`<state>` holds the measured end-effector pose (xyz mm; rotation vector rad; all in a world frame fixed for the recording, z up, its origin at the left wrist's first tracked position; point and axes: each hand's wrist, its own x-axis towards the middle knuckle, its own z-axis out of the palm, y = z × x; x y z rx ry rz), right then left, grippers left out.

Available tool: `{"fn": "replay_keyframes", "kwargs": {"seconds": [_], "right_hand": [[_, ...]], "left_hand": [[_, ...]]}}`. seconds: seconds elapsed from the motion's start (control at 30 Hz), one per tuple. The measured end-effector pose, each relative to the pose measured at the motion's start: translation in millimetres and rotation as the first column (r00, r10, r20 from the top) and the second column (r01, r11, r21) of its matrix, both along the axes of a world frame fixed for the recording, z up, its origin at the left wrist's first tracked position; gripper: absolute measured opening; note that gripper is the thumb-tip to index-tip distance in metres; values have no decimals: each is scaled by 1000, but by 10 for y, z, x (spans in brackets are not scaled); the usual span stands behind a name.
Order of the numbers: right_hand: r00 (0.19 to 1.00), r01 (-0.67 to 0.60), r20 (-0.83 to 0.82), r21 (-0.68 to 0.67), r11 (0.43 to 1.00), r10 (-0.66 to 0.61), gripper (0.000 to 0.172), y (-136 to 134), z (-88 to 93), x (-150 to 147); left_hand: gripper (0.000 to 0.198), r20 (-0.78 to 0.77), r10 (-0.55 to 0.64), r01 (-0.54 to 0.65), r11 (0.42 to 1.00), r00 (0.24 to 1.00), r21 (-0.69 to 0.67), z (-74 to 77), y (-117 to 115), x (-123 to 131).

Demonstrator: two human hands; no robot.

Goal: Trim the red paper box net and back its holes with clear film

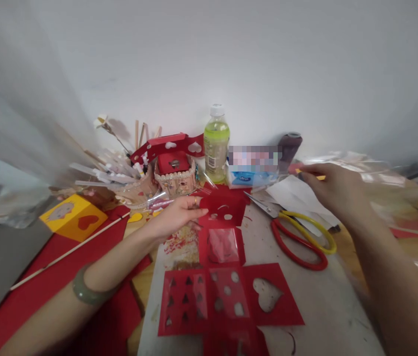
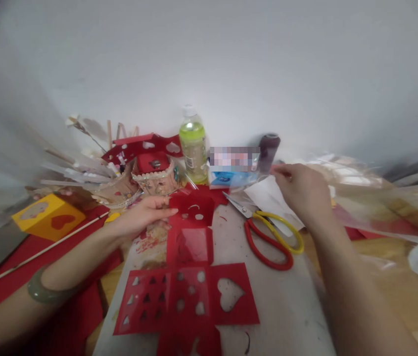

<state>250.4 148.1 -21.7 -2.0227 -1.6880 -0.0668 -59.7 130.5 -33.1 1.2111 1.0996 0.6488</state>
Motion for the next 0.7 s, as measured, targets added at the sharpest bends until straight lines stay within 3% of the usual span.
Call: {"fn": "replay_keyframes", "kwargs": {"seconds": [0.13, 0.27, 0.4, 0.47, 0.57, 0.63, 0.7], "right_hand": [[998, 27, 63, 4, 1000, -27, 35, -30, 36, 10], [993, -6, 121, 47, 999, 0, 30, -41, 44, -18], [992, -18, 127, 98, 995, 5, 28, -58, 57, -69], [993, -13, 116, 121, 993, -1, 28, -70, 67, -94], [995, -13, 96, 139, 990, 0, 26, -85, 71, -134], [996, -32, 86, 133, 991, 21, 24, -91, 62, -162], [994, -76, 84, 124, 989, 66, 23, -91, 40, -189]], "left_hand": [[21, -57, -49, 52, 997, 997, 58, 58, 12, -78], [19, 12, -178, 176, 981, 984, 76, 106, 47, -191], [28, -57, -229, 236, 958, 972, 165, 300, 107, -246], [30, -197, -303, 344, 910, 932, 231, 447, 111, -207], [32, -427, -382, 540, 764, 819, 352, 586, 40, -24], [35, -486, -430, 622, 697, 761, 357, 549, -57, 170], [35, -462, -468, 645, 665, 753, 377, 400, -167, 385]]}}
